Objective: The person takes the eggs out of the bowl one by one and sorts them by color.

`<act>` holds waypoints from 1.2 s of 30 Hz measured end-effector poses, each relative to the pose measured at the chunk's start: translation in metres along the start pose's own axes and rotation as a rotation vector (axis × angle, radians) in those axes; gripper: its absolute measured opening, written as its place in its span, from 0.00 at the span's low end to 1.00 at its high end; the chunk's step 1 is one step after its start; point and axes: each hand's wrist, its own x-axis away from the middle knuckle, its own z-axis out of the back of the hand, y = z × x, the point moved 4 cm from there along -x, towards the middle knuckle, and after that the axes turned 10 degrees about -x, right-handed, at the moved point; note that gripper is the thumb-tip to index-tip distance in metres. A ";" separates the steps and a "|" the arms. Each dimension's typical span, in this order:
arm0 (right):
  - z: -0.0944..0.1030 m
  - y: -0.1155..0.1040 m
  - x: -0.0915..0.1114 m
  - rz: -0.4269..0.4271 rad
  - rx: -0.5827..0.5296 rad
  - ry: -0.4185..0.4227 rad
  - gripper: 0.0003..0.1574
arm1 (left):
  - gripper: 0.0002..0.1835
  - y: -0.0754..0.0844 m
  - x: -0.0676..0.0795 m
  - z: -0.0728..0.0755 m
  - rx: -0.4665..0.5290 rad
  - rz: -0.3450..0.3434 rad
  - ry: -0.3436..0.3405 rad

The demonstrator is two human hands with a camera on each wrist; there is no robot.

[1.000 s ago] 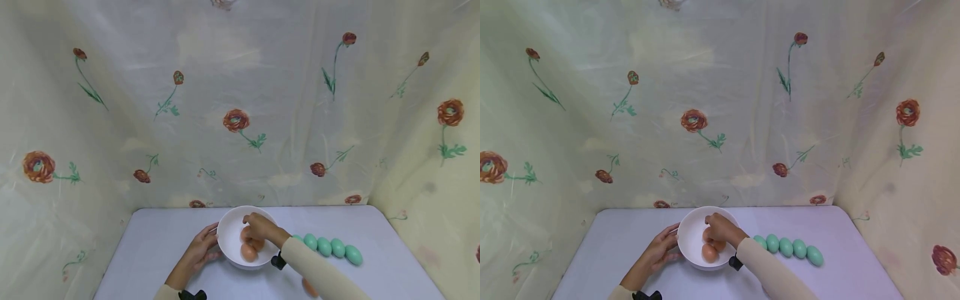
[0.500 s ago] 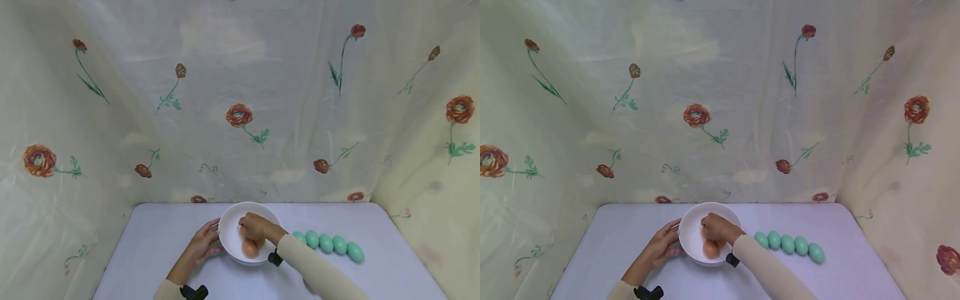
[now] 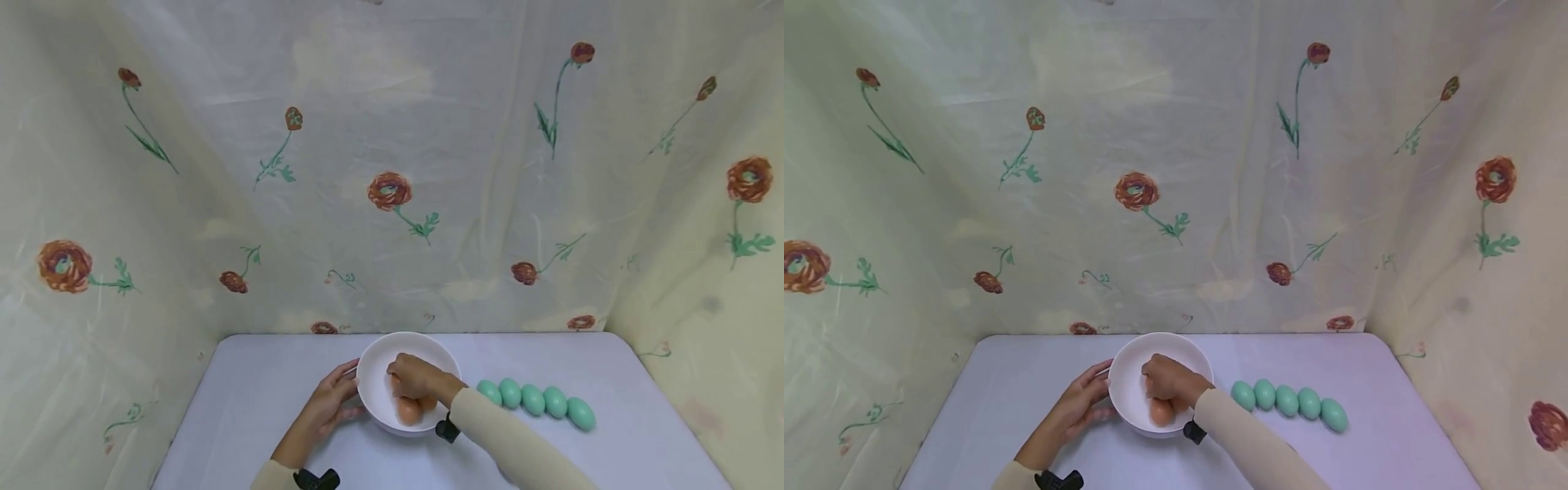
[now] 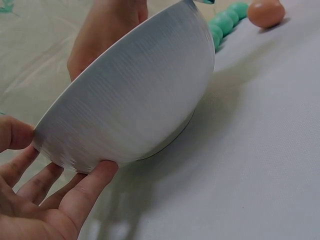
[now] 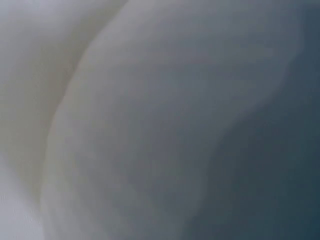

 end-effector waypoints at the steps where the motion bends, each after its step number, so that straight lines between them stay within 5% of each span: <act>1: 0.000 0.000 0.000 0.001 -0.004 0.004 0.05 | 0.31 0.000 0.000 0.000 -0.003 0.005 0.003; 12: 0.014 0.003 0.011 -0.057 -0.146 0.063 0.23 | 0.30 0.002 -0.004 -0.006 -0.008 0.014 0.007; 36: 0.027 0.007 0.044 -0.091 -0.284 0.132 0.26 | 0.31 0.002 0.001 -0.002 -0.001 0.012 0.014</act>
